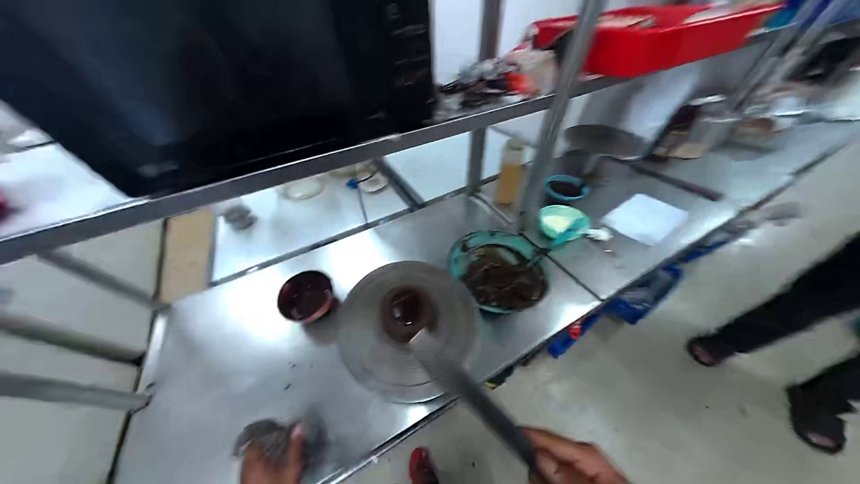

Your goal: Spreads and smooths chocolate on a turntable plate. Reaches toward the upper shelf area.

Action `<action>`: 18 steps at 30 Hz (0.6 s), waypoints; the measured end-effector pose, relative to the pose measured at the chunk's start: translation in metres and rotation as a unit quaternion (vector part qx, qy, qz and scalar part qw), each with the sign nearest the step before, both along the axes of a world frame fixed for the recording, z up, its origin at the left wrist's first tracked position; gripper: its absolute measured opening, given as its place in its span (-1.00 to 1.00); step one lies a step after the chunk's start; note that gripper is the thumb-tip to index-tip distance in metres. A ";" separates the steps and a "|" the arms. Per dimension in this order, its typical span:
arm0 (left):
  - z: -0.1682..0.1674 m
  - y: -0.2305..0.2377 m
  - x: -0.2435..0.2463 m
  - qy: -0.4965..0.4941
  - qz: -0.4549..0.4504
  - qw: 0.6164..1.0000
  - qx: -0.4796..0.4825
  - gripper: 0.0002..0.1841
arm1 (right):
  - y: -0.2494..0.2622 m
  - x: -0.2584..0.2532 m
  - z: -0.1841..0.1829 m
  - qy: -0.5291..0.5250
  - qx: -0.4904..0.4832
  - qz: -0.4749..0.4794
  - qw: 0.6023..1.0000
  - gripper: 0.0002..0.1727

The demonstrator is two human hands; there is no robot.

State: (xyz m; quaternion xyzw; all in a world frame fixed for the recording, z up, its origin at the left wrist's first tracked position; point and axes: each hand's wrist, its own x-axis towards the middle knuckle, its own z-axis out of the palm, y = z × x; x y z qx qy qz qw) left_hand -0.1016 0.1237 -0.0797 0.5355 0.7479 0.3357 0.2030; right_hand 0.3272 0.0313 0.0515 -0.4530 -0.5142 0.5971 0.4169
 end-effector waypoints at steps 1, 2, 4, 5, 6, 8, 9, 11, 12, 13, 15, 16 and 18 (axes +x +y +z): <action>-0.013 0.012 0.004 0.024 0.002 1.000 -0.018 -0.14 | 0.009 0.002 -0.001 0.004 0.001 -0.021 1.000 -0.56; -0.024 0.021 0.006 0.050 0.008 0.998 -0.031 -0.11 | 0.016 0.001 -0.002 0.004 -0.003 -0.036 0.999 -0.54; -0.038 0.037 0.009 0.086 0.021 0.994 -0.064 -0.07 | 0.030 -0.009 -0.005 0.021 -0.028 -0.055 0.998 -0.54; -0.043 0.046 0.010 0.102 0.022 0.993 -0.062 -0.07 | 0.037 -0.015 -0.007 0.041 -0.046 -0.063 0.996 -0.55; -0.048 0.055 0.010 0.120 0.015 0.991 -0.051 -0.05 | 0.044 -0.022 -0.008 0.062 -0.065 -0.073 0.993 -0.56; -0.057 0.072 0.009 0.146 -0.011 0.988 -0.049 0.02 | 0.054 -0.032 -0.010 0.093 -0.097 -0.088 0.987 -0.57; -0.060 0.077 0.009 0.149 -0.030 0.986 -0.073 0.03 | 0.057 -0.035 -0.010 0.105 -0.109 -0.093 0.984 -0.57; -0.065 0.083 0.008 0.158 -0.074 0.974 -0.142 -0.02 | 0.063 -0.038 -0.011 0.117 -0.121 -0.105 0.980 -0.57; -0.067 0.084 0.009 0.171 -0.092 0.967 -0.164 -0.09 | 0.066 -0.037 -0.011 0.118 -0.122 -0.109 0.979 -0.58; -0.067 0.085 0.009 0.179 -0.102 0.961 -0.184 -0.18 | 0.069 -0.037 -0.011 0.119 -0.122 -0.112 0.979 -0.58; -0.063 0.087 0.012 0.188 -0.103 0.955 -0.206 -0.35 | 0.075 -0.033 -0.012 0.121 -0.125 -0.113 0.978 -0.58; -0.064 0.086 0.012 0.187 -0.097 0.958 -0.196 -0.43 | 0.078 -0.030 -0.013 0.120 -0.125 -0.114 0.978 -0.58; -0.064 0.085 0.013 0.187 -0.076 0.964 -0.175 -0.58 | 0.086 -0.026 -0.017 0.102 -0.120 -0.115 0.981 -0.58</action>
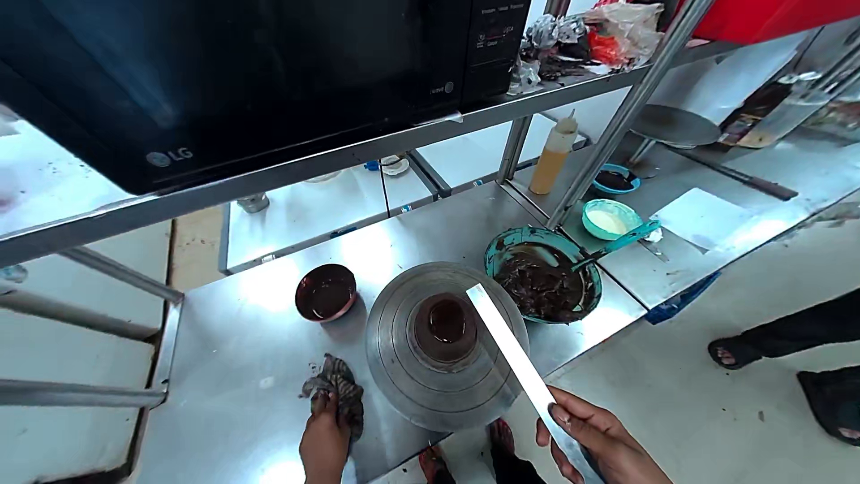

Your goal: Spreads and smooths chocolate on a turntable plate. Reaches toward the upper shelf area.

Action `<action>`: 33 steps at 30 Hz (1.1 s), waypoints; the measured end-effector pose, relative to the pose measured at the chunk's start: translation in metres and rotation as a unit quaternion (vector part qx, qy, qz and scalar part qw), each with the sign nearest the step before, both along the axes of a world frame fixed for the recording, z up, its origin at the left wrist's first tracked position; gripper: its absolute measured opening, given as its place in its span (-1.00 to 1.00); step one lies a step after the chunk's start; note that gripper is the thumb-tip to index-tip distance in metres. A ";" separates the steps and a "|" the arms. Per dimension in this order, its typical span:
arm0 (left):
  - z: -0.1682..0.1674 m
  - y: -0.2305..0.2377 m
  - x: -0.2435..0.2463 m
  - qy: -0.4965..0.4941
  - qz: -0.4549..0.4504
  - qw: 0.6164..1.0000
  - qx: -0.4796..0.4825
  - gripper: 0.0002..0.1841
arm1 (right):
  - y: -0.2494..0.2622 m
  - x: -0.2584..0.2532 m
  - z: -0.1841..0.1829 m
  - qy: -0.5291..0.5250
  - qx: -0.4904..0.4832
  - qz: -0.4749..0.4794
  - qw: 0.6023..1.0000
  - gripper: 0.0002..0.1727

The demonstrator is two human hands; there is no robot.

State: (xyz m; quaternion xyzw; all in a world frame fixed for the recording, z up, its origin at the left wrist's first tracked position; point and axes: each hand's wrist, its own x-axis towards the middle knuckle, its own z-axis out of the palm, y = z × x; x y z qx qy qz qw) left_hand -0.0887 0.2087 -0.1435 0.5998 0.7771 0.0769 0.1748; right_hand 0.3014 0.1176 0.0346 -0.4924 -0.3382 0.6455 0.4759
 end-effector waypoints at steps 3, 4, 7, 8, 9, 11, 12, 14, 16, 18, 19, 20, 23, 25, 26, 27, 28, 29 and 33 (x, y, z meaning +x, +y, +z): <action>0.017 0.002 0.002 0.016 0.035 0.999 -0.006 -0.67 | 0.011 0.010 -0.004 -0.088 0.045 0.024 0.995 -0.55; 0.025 0.001 0.004 0.004 0.047 0.999 -0.004 -0.59 | 0.014 0.015 -0.006 -0.138 0.076 0.033 0.987 -0.53; 0.050 -0.001 0.021 -0.101 0.059 0.984 0.134 -0.64 | 0.024 0.032 -0.015 -0.324 0.186 0.033 0.927 -0.50; 0.059 0.001 0.034 -0.183 0.074 0.964 0.177 -0.67 | 0.028 0.038 -0.020 -0.374 0.210 0.030 0.903 -0.49; 0.071 0.005 0.051 -0.273 0.107 0.939 0.178 -0.59 | 0.031 0.041 -0.023 -0.415 0.224 0.032 0.881 -0.50; 0.092 0.015 0.085 -0.437 0.193 0.872 0.109 -0.39 | 0.038 0.045 -0.026 -0.471 0.242 0.042 0.847 -0.51; 0.099 0.020 0.100 -0.492 0.227 0.836 0.083 -0.35 | 0.041 0.046 -0.025 -0.488 0.250 0.050 0.835 -0.51; 0.104 0.026 0.121 -0.543 0.258 0.794 0.093 -0.38 | 0.047 0.049 -0.024 -0.507 0.264 0.062 0.818 -0.51; 0.099 0.027 0.132 -0.538 0.278 0.784 0.139 -0.47 | 0.049 0.052 -0.023 -0.514 0.267 0.080 0.811 -0.51; 0.096 0.025 0.133 -0.522 0.282 0.791 0.151 -0.48 | 0.051 0.052 -0.022 -0.515 0.269 0.096 0.808 -0.51; 0.096 0.023 0.133 -0.517 0.280 0.795 0.151 -0.49 | 0.052 0.052 -0.023 -0.515 0.268 0.100 0.808 -0.51; 0.095 0.021 0.133 -0.514 0.276 0.799 0.149 -0.48 | 0.053 0.052 -0.023 -0.515 0.267 0.102 0.808 -0.51; 0.094 0.010 0.135 -0.501 0.264 0.810 0.154 -0.46 | 0.056 0.053 -0.025 -0.510 0.261 0.111 0.812 -0.50; 0.093 0.003 0.140 -0.496 0.264 0.811 0.164 -0.47 | 0.056 0.053 -0.026 -0.506 0.257 0.122 0.814 -0.50; 0.092 -0.001 0.142 -0.493 0.267 0.811 0.169 -0.48 | 0.056 0.053 -0.027 -0.507 0.258 0.126 0.813 -0.50; 0.090 -0.005 0.145 -0.494 0.269 0.808 0.175 -0.48 | 0.055 0.052 -0.027 -0.514 0.263 0.127 0.807 -0.50; 0.087 -0.009 0.147 -0.492 0.271 0.807 0.183 -0.49 | 0.054 0.051 -0.027 -0.528 0.274 0.123 0.795 -0.50; 0.084 -0.014 0.149 -0.496 0.271 0.804 0.186 -0.49 | 0.054 0.051 -0.027 -0.549 0.287 0.111 0.777 -0.51; 0.075 -0.039 0.156 -0.526 0.236 0.799 0.175 -0.53 | 0.055 0.050 -0.026 -0.586 0.301 0.083 0.748 -0.51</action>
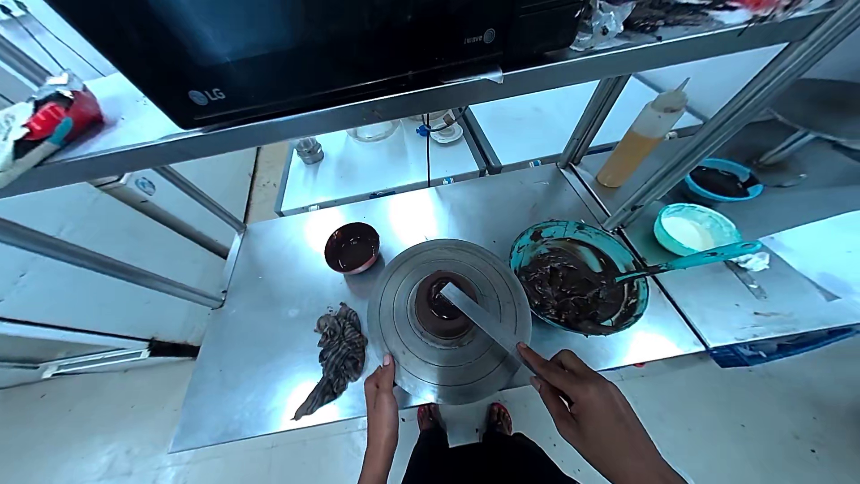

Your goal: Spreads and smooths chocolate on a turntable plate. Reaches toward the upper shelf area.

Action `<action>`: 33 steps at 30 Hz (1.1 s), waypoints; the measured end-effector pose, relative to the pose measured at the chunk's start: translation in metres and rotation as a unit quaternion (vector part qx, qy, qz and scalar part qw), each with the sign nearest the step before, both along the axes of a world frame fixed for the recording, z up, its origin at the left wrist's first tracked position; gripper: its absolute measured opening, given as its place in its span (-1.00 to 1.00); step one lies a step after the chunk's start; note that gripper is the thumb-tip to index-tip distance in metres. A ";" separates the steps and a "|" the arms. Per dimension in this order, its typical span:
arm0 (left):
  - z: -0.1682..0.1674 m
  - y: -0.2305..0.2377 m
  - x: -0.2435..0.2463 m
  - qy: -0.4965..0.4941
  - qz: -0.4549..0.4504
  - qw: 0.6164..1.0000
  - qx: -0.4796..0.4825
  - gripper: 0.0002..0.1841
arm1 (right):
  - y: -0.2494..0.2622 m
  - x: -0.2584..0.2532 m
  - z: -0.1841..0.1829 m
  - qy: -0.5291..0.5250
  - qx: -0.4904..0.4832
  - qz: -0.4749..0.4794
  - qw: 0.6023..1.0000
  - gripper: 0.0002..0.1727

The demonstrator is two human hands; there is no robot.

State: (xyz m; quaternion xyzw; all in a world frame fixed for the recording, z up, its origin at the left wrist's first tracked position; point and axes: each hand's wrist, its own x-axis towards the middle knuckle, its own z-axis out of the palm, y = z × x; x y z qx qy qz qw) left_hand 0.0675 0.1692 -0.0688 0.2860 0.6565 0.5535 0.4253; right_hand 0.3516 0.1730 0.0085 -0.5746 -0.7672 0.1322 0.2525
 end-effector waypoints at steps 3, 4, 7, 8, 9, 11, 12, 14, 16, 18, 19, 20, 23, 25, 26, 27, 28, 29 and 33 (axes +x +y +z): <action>-0.008 -0.016 -0.001 -0.007 -0.057 0.998 0.009 -0.46 | -0.003 -0.001 0.001 0.033 -0.038 0.017 0.999 -0.52; -0.010 -0.017 -0.002 -0.013 -0.066 0.998 0.005 -0.40 | -0.004 -0.002 0.003 0.022 -0.031 0.015 0.999 -0.52; -0.009 -0.009 -0.003 -0.046 -0.037 0.998 -0.006 -0.35 | -0.004 -0.001 0.006 -0.005 -0.017 -0.005 1.000 -0.50; -0.006 -0.004 -0.005 -0.054 -0.021 0.998 -0.011 -0.36 | -0.005 -0.001 0.005 0.007 -0.031 -0.003 0.999 -0.51; -0.001 0.001 -0.007 -0.058 -0.009 0.998 -0.016 -0.37 | -0.007 -0.001 0.003 0.026 -0.046 0.003 0.999 -0.52; 0.005 0.012 -0.013 -0.055 0.007 0.998 -0.021 -0.36 | -0.012 -0.002 0.002 0.036 -0.058 0.017 0.998 -0.52; 0.007 0.018 -0.016 -0.045 0.015 0.999 -0.024 -0.36 | -0.012 -0.003 0.002 0.018 -0.041 0.016 0.999 -0.52; 0.012 0.027 -0.021 -0.028 0.015 0.999 -0.031 -0.38 | -0.012 -0.003 0.003 -0.017 -0.007 -0.002 1.000 -0.49; 0.016 0.034 -0.026 -0.009 0.007 0.999 -0.035 -0.39 | -0.012 -0.004 0.003 -0.007 -0.016 -0.012 1.000 -0.49; 0.018 0.042 -0.030 0.018 0.008 0.999 -0.034 -0.42 | -0.015 -0.006 0.001 0.020 -0.041 -0.003 0.999 -0.52; 0.019 0.046 -0.032 0.030 0.010 0.999 -0.035 -0.42 | -0.016 -0.007 0.000 0.018 -0.040 0.001 0.999 -0.52; 0.022 0.050 -0.033 0.036 0.006 0.999 -0.036 -0.43 | -0.016 -0.008 0.001 0.006 -0.024 0.000 1.000 -0.51; 0.030 0.060 -0.035 0.039 -0.012 0.999 -0.036 -0.47 | -0.013 -0.007 0.004 -0.017 -0.006 -0.018 1.000 -0.50; 0.032 0.066 -0.036 0.044 -0.022 0.998 -0.043 -0.48 | -0.014 -0.008 0.004 0.014 -0.037 -0.010 0.999 -0.51; 0.033 0.069 -0.037 0.049 -0.029 0.997 -0.047 -0.48 | -0.016 -0.009 0.003 0.024 -0.048 -0.001 0.999 -0.51; 0.033 0.072 -0.038 0.056 -0.035 0.997 -0.050 -0.47 | -0.018 -0.011 0.003 0.020 -0.048 0.004 0.999 -0.52; 0.033 0.075 -0.039 0.059 -0.039 0.996 -0.053 -0.45 | -0.019 -0.012 0.003 0.003 -0.032 0.001 0.999 -0.51; 0.034 0.077 -0.040 0.064 -0.045 0.995 -0.054 -0.43 | -0.018 -0.013 0.004 -0.014 -0.015 -0.008 1.000 -0.51; 0.041 0.081 -0.044 0.082 -0.066 0.993 -0.057 -0.41 | -0.018 -0.014 0.007 -0.001 -0.030 -0.018 0.999 -0.51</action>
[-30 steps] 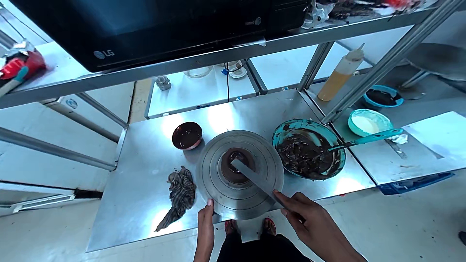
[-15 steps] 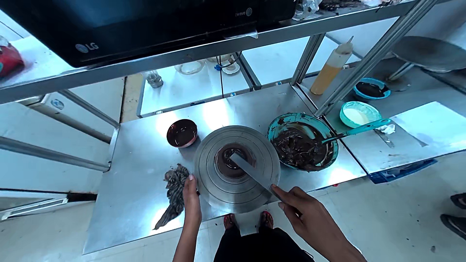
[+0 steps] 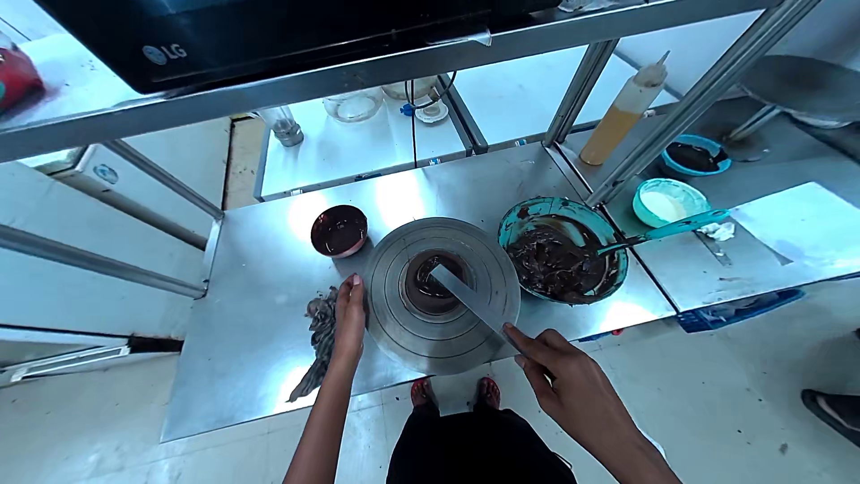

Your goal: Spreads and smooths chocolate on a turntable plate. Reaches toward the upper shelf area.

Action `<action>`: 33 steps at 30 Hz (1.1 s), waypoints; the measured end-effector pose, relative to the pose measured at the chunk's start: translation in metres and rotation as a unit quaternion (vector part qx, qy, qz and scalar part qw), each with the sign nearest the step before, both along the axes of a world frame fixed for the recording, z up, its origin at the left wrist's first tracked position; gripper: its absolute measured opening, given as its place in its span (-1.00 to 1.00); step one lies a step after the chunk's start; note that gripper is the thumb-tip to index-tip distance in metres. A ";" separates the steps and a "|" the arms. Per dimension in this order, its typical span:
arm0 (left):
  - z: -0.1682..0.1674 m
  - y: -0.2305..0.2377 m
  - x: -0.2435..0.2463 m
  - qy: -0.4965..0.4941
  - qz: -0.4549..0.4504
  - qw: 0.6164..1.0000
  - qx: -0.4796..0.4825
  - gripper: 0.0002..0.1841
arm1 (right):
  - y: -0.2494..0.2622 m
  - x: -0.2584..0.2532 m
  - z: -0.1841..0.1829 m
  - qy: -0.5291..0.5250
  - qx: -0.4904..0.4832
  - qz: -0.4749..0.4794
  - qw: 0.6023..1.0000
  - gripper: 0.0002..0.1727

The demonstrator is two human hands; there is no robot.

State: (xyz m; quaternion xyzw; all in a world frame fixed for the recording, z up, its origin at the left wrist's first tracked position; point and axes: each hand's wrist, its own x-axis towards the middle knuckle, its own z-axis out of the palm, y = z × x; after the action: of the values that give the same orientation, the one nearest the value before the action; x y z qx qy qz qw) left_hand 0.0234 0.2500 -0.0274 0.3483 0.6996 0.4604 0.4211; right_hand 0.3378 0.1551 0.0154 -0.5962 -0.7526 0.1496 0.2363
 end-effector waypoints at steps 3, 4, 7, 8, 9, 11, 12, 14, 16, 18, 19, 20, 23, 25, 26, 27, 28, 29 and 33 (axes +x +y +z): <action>-0.001 0.006 -0.005 -0.001 -0.009 1.000 -0.010 -0.40 | -0.002 -0.001 0.000 0.000 0.000 0.012 1.000 -0.51; -0.001 0.009 -0.007 0.000 -0.015 1.000 -0.014 -0.39 | 0.000 -0.002 0.001 -0.019 0.016 0.001 1.000 -0.50; 0.000 0.014 -0.011 0.008 -0.031 0.999 -0.011 -0.37 | -0.001 -0.003 0.002 -0.007 -0.003 -0.016 1.000 -0.50; 0.000 0.016 -0.012 0.009 -0.036 0.999 -0.011 -0.37 | -0.002 -0.004 0.002 0.018 -0.024 -0.009 1.000 -0.51; 0.000 0.018 -0.013 0.010 -0.040 0.999 -0.012 -0.37 | -0.005 -0.006 0.002 0.034 -0.037 0.000 0.999 -0.51; 0.000 0.022 -0.013 0.014 -0.045 0.999 -0.015 -0.38 | -0.008 -0.009 0.001 0.010 -0.020 0.005 1.000 -0.51; -0.001 0.024 -0.013 0.018 -0.046 0.999 -0.017 -0.39 | -0.008 -0.011 0.002 -0.016 0.003 -0.005 1.000 -0.50; -0.001 0.025 -0.010 0.019 -0.049 0.998 -0.016 -0.41 | -0.004 -0.010 0.004 -0.038 0.016 -0.033 0.999 -0.50; -0.003 0.023 -0.006 0.018 -0.040 0.999 -0.014 -0.44 | -0.004 -0.009 0.004 -0.005 -0.014 -0.041 0.999 -0.51; -0.013 0.018 -0.002 0.038 -0.005 0.999 -0.001 -0.51 | -0.008 -0.012 0.001 0.043 -0.046 -0.027 0.998 -0.52; -0.017 0.013 -0.002 0.037 0.005 0.999 0.004 -0.52 | -0.011 -0.015 0.000 0.044 -0.048 -0.020 0.998 -0.52; -0.020 0.007 -0.002 0.027 0.013 1.000 0.005 -0.52 | -0.012 -0.017 0.000 0.028 -0.035 -0.016 0.999 -0.52; -0.020 -0.003 -0.006 -0.020 0.042 0.999 -0.012 -0.46 | -0.010 -0.017 0.000 -0.026 0.012 -0.037 0.999 -0.49; -0.020 0.001 -0.013 -0.045 0.026 0.998 -0.041 -0.39 | -0.010 -0.017 -0.002 -0.004 -0.008 -0.040 0.999 -0.50; -0.020 0.005 -0.017 -0.049 0.016 0.997 -0.049 -0.36 | -0.012 -0.018 -0.003 0.015 -0.021 -0.032 0.999 -0.51; -0.021 0.012 -0.020 -0.043 0.007 0.998 -0.048 -0.34 | -0.014 -0.020 -0.004 0.024 -0.024 -0.023 0.999 -0.52; -0.020 0.017 -0.023 -0.035 -0.006 0.998 -0.044 -0.33 | -0.015 -0.022 -0.004 0.019 -0.018 -0.017 1.000 -0.52; -0.018 0.022 -0.024 -0.026 -0.019 0.999 -0.039 -0.33 | -0.015 -0.022 -0.002 0.000 -0.001 -0.017 1.000 -0.52; -0.005 0.031 -0.021 -0.002 -0.049 0.998 -0.036 -0.32 | -0.009 -0.017 -0.001 -0.014 0.009 -0.046 0.999 -0.50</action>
State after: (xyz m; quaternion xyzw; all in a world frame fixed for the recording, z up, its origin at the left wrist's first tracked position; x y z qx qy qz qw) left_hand 0.0026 0.2807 -0.0328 0.3654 0.6970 0.4143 0.4572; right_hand 0.3207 0.1461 0.0149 -0.6301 -0.7287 0.1233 0.2382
